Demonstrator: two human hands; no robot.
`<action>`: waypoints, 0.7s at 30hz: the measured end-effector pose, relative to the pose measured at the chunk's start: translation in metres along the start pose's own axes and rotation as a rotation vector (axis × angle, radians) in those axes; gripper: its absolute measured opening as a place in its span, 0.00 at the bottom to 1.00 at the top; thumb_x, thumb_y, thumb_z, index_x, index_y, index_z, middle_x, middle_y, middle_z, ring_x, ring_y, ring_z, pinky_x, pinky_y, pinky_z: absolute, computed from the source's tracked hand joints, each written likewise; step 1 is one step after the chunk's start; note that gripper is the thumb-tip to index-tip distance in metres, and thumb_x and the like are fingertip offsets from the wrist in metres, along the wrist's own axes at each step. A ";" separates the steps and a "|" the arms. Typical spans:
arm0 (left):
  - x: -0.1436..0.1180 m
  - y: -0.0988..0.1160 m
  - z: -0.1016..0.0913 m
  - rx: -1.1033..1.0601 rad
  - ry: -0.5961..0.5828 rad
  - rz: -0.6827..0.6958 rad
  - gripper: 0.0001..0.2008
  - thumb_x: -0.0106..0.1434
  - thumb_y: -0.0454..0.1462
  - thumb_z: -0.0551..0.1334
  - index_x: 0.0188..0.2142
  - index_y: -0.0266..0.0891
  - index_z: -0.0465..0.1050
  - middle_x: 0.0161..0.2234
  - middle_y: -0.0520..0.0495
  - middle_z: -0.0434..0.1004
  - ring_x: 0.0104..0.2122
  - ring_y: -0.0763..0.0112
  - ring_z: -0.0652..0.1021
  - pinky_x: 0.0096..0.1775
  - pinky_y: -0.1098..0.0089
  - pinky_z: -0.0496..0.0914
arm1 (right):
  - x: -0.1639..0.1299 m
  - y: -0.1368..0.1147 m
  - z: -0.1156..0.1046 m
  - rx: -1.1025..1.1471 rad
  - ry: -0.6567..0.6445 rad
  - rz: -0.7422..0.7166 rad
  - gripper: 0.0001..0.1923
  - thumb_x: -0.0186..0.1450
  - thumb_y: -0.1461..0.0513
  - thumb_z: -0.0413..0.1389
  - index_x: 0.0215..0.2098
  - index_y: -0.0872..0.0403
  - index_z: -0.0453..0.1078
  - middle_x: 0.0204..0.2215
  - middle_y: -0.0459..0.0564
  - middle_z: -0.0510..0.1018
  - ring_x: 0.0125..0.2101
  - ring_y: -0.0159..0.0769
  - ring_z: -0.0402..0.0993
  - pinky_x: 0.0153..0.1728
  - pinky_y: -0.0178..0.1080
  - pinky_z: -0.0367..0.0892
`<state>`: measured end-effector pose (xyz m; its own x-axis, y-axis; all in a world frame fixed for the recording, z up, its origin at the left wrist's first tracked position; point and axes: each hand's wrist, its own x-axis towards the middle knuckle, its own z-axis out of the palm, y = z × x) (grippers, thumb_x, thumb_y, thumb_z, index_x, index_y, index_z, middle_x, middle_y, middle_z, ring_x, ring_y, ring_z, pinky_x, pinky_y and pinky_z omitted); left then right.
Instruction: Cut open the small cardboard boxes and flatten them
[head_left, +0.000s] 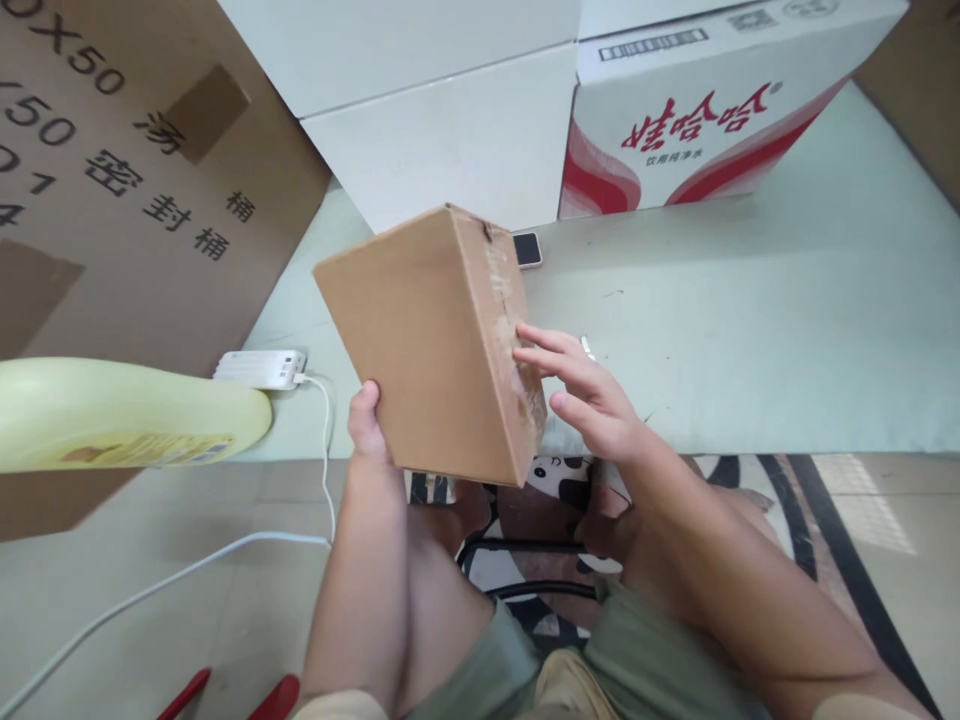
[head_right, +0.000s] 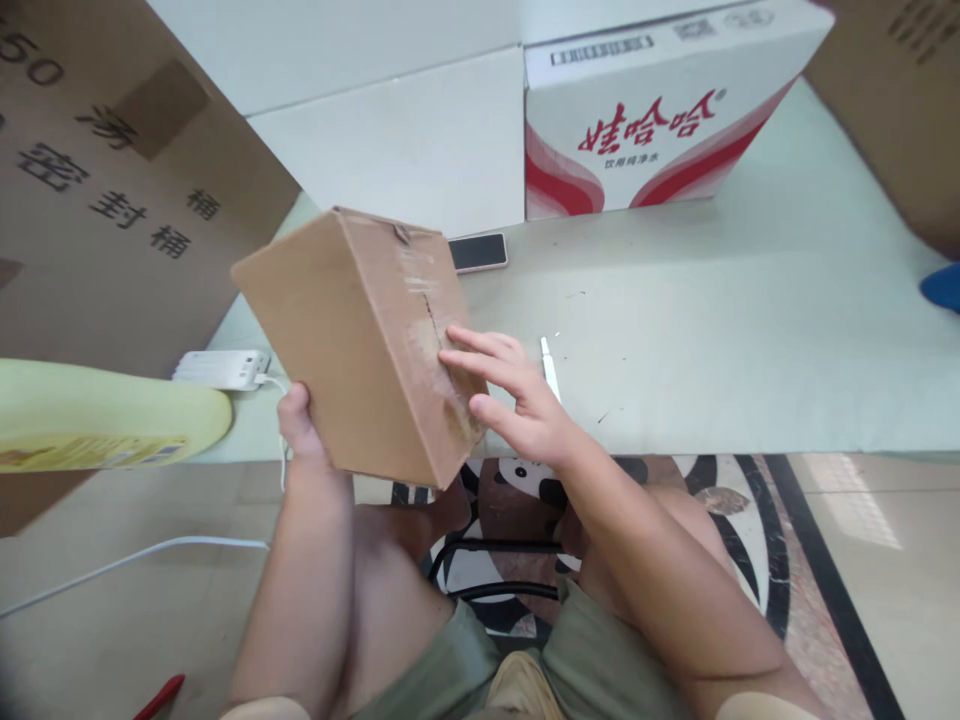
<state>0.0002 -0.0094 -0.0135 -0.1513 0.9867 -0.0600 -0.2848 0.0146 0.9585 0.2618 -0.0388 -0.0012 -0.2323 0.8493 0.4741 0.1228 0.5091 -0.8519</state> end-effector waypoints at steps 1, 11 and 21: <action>0.000 0.001 -0.001 -0.037 -0.024 -0.030 0.28 0.51 0.61 0.65 0.40 0.43 0.78 0.42 0.40 0.83 0.51 0.47 0.80 0.47 0.54 0.78 | 0.000 -0.001 0.001 0.004 0.001 -0.009 0.20 0.71 0.47 0.53 0.57 0.39 0.75 0.65 0.50 0.72 0.63 0.48 0.68 0.53 0.52 0.72; 0.013 -0.003 0.000 -0.179 -0.009 -0.049 0.26 0.56 0.59 0.63 0.45 0.45 0.79 0.46 0.46 0.83 0.55 0.49 0.78 0.49 0.58 0.76 | 0.003 0.020 -0.021 -0.763 0.063 0.837 0.19 0.64 0.54 0.55 0.50 0.54 0.72 0.44 0.56 0.80 0.39 0.46 0.76 0.37 0.44 0.66; 0.025 -0.010 -0.003 -0.279 -0.063 -0.321 0.23 0.61 0.53 0.63 0.49 0.41 0.78 0.44 0.44 0.85 0.48 0.52 0.82 0.48 0.57 0.78 | 0.003 0.031 -0.026 -0.755 -0.041 0.867 0.23 0.60 0.65 0.56 0.54 0.54 0.68 0.40 0.56 0.81 0.39 0.46 0.76 0.40 0.44 0.67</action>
<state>-0.0032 0.0144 -0.0248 0.0427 0.9472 -0.3178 -0.5545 0.2870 0.7811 0.2894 -0.0168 -0.0201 0.1831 0.9569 -0.2254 0.8005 -0.2782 -0.5308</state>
